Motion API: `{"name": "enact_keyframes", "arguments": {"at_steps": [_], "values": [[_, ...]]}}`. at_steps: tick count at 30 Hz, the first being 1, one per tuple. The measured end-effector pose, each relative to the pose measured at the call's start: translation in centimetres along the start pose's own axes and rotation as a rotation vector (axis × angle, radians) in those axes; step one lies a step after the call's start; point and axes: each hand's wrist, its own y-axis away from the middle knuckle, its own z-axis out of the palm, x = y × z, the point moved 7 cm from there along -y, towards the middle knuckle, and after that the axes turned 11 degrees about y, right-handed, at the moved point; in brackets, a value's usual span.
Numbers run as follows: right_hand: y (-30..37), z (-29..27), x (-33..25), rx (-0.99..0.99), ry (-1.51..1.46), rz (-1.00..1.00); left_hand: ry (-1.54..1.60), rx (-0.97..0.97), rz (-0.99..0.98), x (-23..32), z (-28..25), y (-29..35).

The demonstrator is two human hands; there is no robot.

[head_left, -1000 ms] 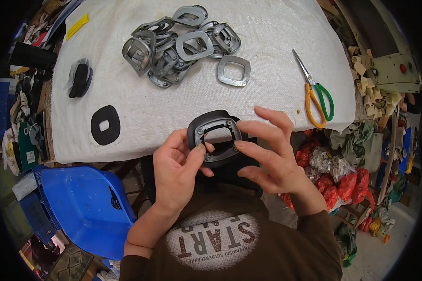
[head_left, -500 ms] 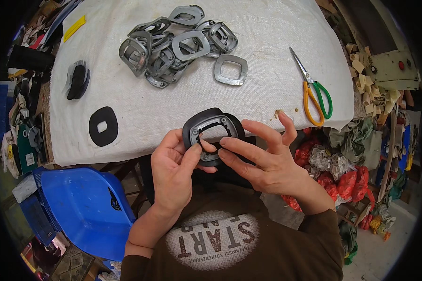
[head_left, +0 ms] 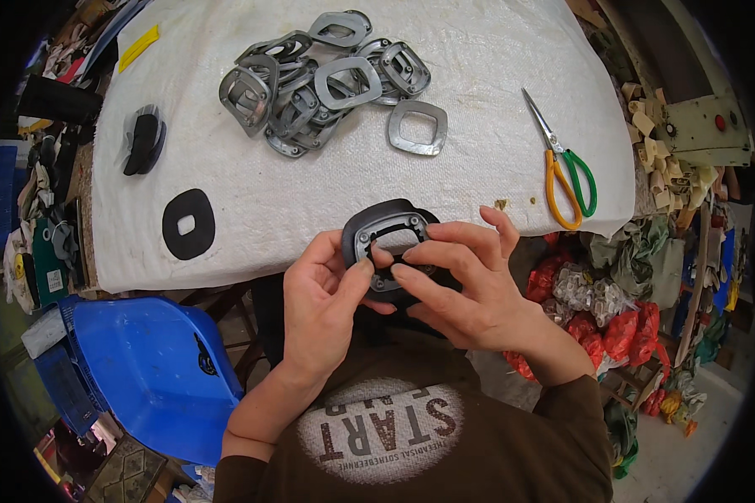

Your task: The person is seen assembling shoe components, specifically placing a decorative buckle onto a black material piece and securing it.

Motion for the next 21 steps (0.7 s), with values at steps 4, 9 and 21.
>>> {"name": "enact_keyframes", "arguments": {"at_steps": [4,9,21], "values": [[0.2,0.5,-0.1,-0.015,0.086,-0.023,0.014,0.001,0.029,0.3,-0.1,0.1],[0.1,0.4,0.1,-0.045,0.146,-0.109,0.034,-0.004,0.037,0.4,-0.2,-0.1],[1.3,0.4,3.9,0.359,-0.512,0.389,-0.046,0.030,0.124,1.2,-0.2,-0.1]]}}
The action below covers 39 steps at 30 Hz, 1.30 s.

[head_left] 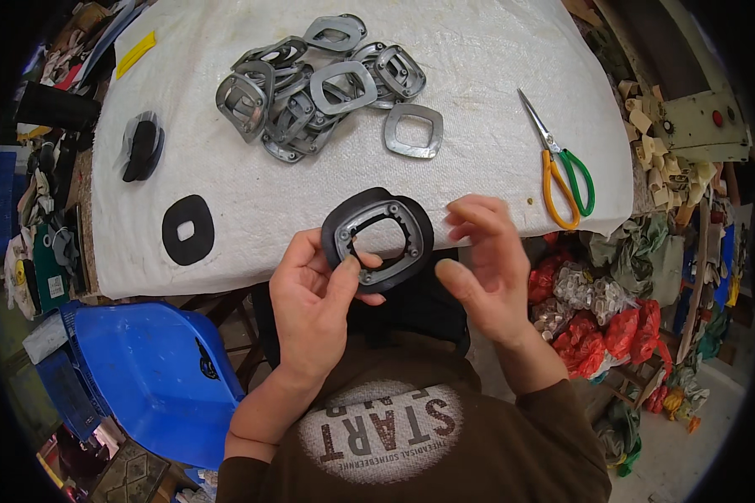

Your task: The person is seen assembling shoe components, specifically placing a decorative buckle onto a black material piece and securing it.

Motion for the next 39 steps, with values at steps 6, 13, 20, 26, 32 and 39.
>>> {"name": "enact_keyframes", "arguments": {"at_steps": [6,13,20,26,32,39], "values": [[1.0,3.2,1.6,-0.078,-0.421,0.383,-0.074,-0.030,0.101,0.4,0.5,0.5],[1.0,3.3,1.1,-0.164,-0.369,0.438,-0.077,-0.012,0.091,0.0,0.5,0.7],[0.7,3.5,0.9,-0.130,-0.400,0.412,-0.095,-0.012,0.115,0.0,0.6,0.6],[0.9,4.3,1.9,-0.192,-0.679,0.579,-0.169,0.001,0.148,0.1,0.8,1.1],[0.9,4.3,2.0,-0.179,-0.802,0.537,-0.187,0.004,0.161,0.3,0.8,0.9],[1.1,4.4,2.0,-0.177,-0.675,0.530,-0.241,-0.013,0.181,0.1,0.8,1.1]]}}
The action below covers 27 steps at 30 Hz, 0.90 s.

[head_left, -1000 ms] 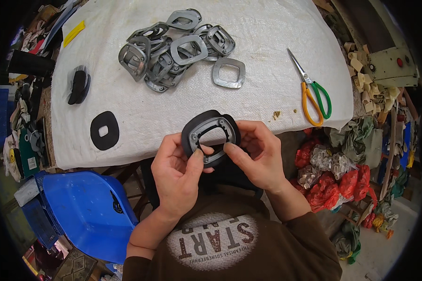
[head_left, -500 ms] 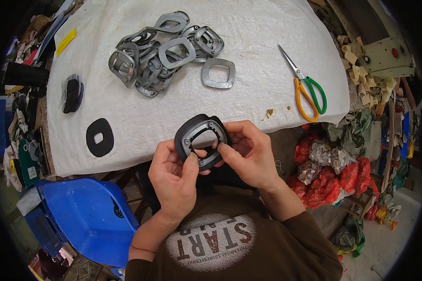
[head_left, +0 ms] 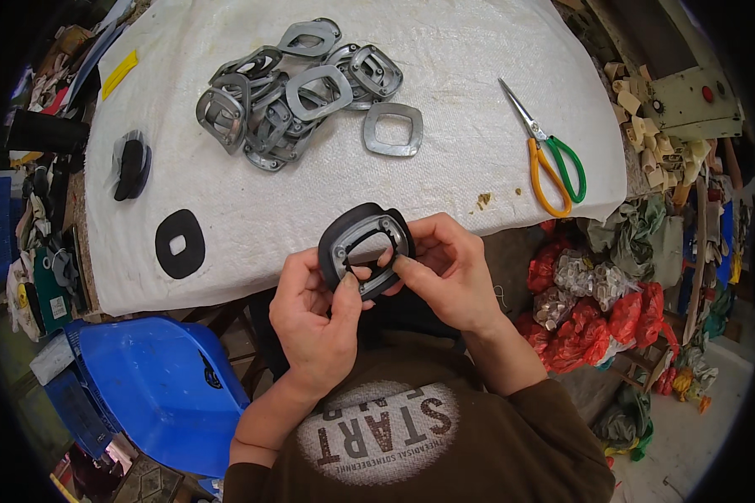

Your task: The person is seen assembling shoe components, specifically placing a decorative buckle onto a black material piece and securing it.

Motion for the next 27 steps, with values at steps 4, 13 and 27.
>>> {"name": "enact_keyframes", "arguments": {"at_steps": [4,13,27], "values": [[-0.2,-0.3,0.5,-0.007,-0.075,0.052,0.084,0.000,-0.080,-0.5,-0.3,-0.5],[-0.2,-0.5,-0.2,0.036,-0.020,0.068,0.137,-0.023,-0.138,-0.8,-0.2,-0.5],[0.1,0.1,-0.5,0.091,0.120,-0.017,0.051,-0.060,-0.054,-0.8,-0.8,-0.5]]}}
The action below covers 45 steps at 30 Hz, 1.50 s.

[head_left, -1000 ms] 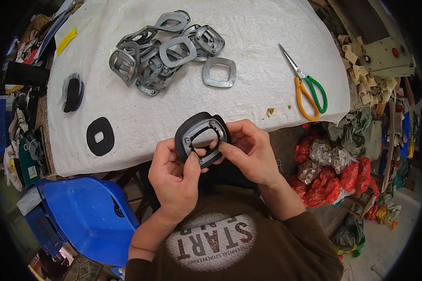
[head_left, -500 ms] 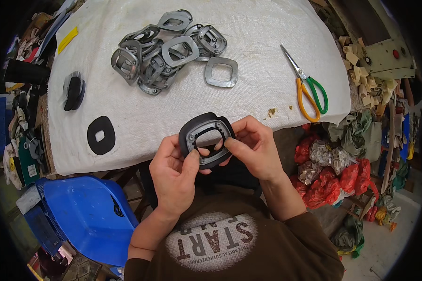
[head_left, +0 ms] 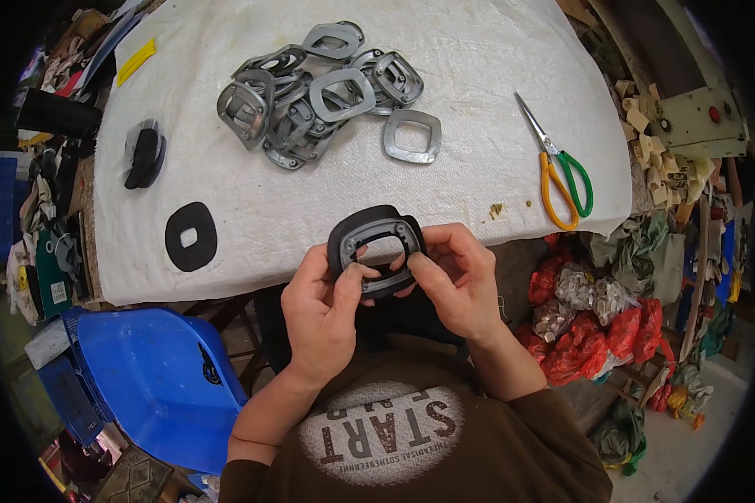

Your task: The person is seen assembling shoe components, specifically placing a decorative buckle onto a black material piece and securing it.

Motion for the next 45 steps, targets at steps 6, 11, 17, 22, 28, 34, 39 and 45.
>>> {"name": "enact_keyframes", "arguments": {"at_steps": [6,11,17,22,28,34,39,45], "values": [[0.2,0.3,0.2,-0.002,0.035,-0.050,0.012,0.049,-0.005,-0.3,0.0,0.3],[0.0,0.3,0.5,0.048,-0.058,0.002,-0.031,0.044,0.033,-0.8,-0.2,0.0],[-0.2,0.2,0.8,0.073,-0.006,-0.022,-0.102,0.065,0.019,-0.8,0.3,0.0],[0.3,0.9,0.6,0.040,0.070,-0.035,-0.197,0.086,0.112,-0.7,-0.6,-0.3],[-0.2,0.3,1.3,0.077,-0.070,-0.051,-0.027,0.018,0.044,-0.7,-0.3,-0.7],[-0.4,0.7,0.7,0.097,-0.145,0.000,-0.051,0.015,-0.022,-1.2,-0.4,-0.4],[-0.6,0.7,0.5,0.107,0.126,0.094,-0.217,-0.003,0.144,-1.1,0.1,-0.2],[-0.4,0.6,0.8,0.091,0.236,0.009,-0.265,0.024,0.208,-1.2,0.3,0.2]]}}
